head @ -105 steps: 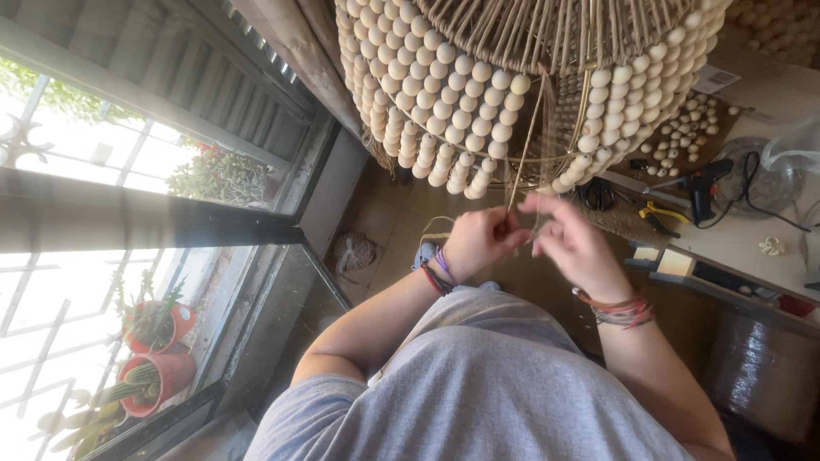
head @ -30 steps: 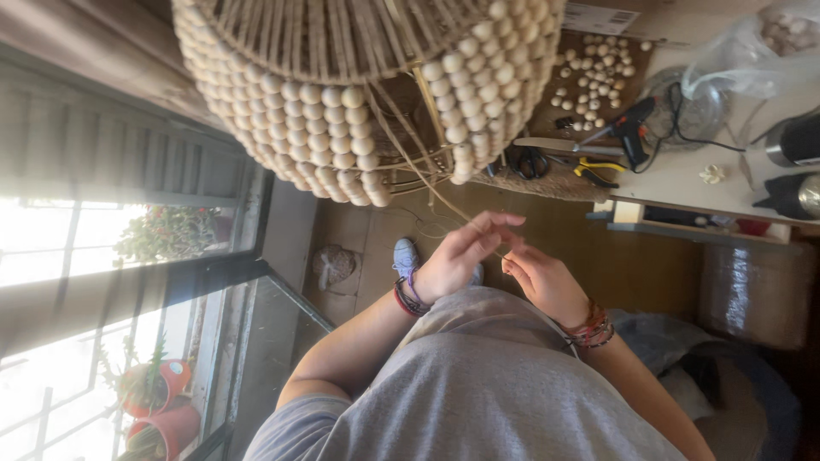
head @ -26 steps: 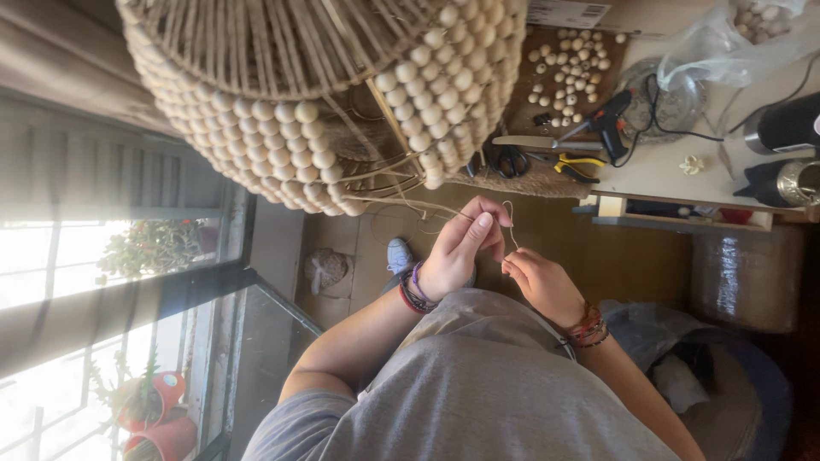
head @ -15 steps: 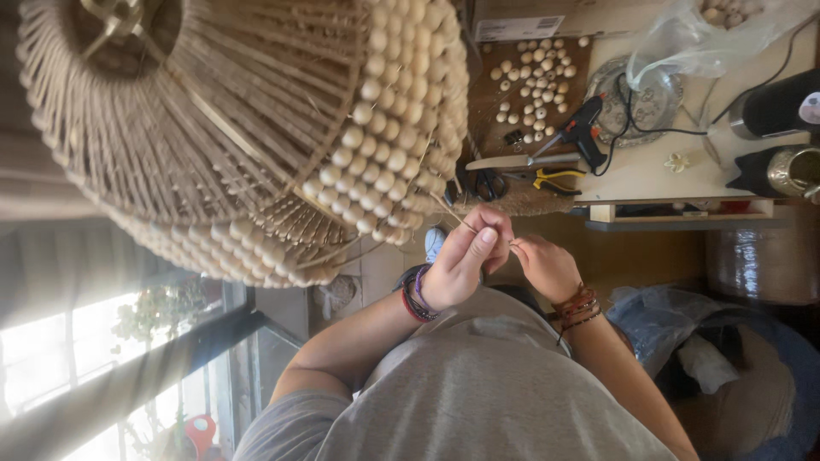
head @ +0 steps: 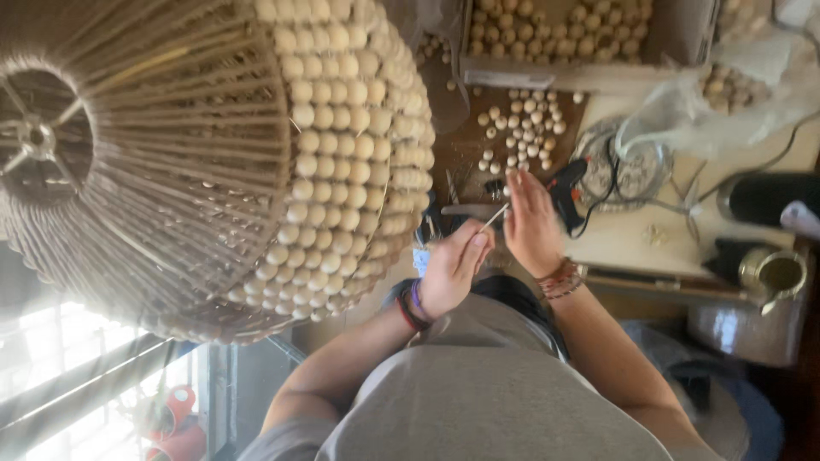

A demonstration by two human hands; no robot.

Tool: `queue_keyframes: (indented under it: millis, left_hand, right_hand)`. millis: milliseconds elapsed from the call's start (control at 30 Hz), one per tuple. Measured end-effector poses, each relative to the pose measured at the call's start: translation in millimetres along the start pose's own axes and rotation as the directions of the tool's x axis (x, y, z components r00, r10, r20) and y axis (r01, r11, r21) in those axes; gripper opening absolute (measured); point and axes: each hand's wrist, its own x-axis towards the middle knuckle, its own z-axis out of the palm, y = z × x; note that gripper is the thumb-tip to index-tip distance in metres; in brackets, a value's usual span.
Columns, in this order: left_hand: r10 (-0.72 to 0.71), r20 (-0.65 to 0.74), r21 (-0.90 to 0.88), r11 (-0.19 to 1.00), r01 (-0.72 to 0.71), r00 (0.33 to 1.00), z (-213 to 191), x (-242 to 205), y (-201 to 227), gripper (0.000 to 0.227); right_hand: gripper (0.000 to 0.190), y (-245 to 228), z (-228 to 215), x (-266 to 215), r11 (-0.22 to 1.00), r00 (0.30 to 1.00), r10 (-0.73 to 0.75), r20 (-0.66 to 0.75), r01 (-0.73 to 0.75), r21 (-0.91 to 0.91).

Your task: The person constructs a beaded lampshade by threading wooden beads onto strings and securing them to the lampshade frame, occasionally using a small tool to help thread the strings.

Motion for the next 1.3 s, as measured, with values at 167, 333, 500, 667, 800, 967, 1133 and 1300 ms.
queue_keyframes:
  millis: [167,333,500,667,800,967,1133,1300]
  left_hand:
    - [0.092,-0.191,0.076,0.994,-0.078,0.977,6,42,-5,0.029]
    - [0.051,-0.302,0.079,0.996,-0.028,0.952,6,71,-10,0.028]
    - [0.012,-0.358,0.089,0.996,0.021,0.934,3,90,-16,0.031]
    - [-0.023,-0.315,0.079,0.996,0.050,0.949,6,104,-8,0.029]
    - [-0.059,-0.281,0.043,0.996,0.074,0.958,9,103,-14,0.029]
    - [-0.079,-0.276,0.016,0.996,0.087,0.958,5,100,-17,0.028]
    - [-0.079,-0.254,-0.016,0.997,0.077,0.964,9,98,-22,0.027]
    - [-0.051,-0.220,0.006,0.999,0.054,0.974,14,95,-22,0.025]
  right_hand:
    - [0.073,50,84,76,0.985,0.986,-0.163,0.031,0.160,0.068]
    - [0.071,51,161,143,0.966,0.969,-0.246,0.016,0.244,0.091]
    - [0.072,50,217,204,0.973,0.989,-0.148,-0.011,0.147,0.177]
    - [0.066,58,262,274,0.997,0.998,0.063,0.017,-0.064,0.053]
    - [0.021,92,319,291,0.936,0.996,0.075,0.056,-0.089,0.339]
    - [0.016,83,303,311,0.961,0.963,0.183,0.200,-0.218,0.169]
    - [0.036,74,278,267,0.972,0.944,-0.228,-0.239,0.209,-0.102]
    - [0.012,66,247,221,0.907,0.842,-0.403,-0.358,0.315,-0.278]
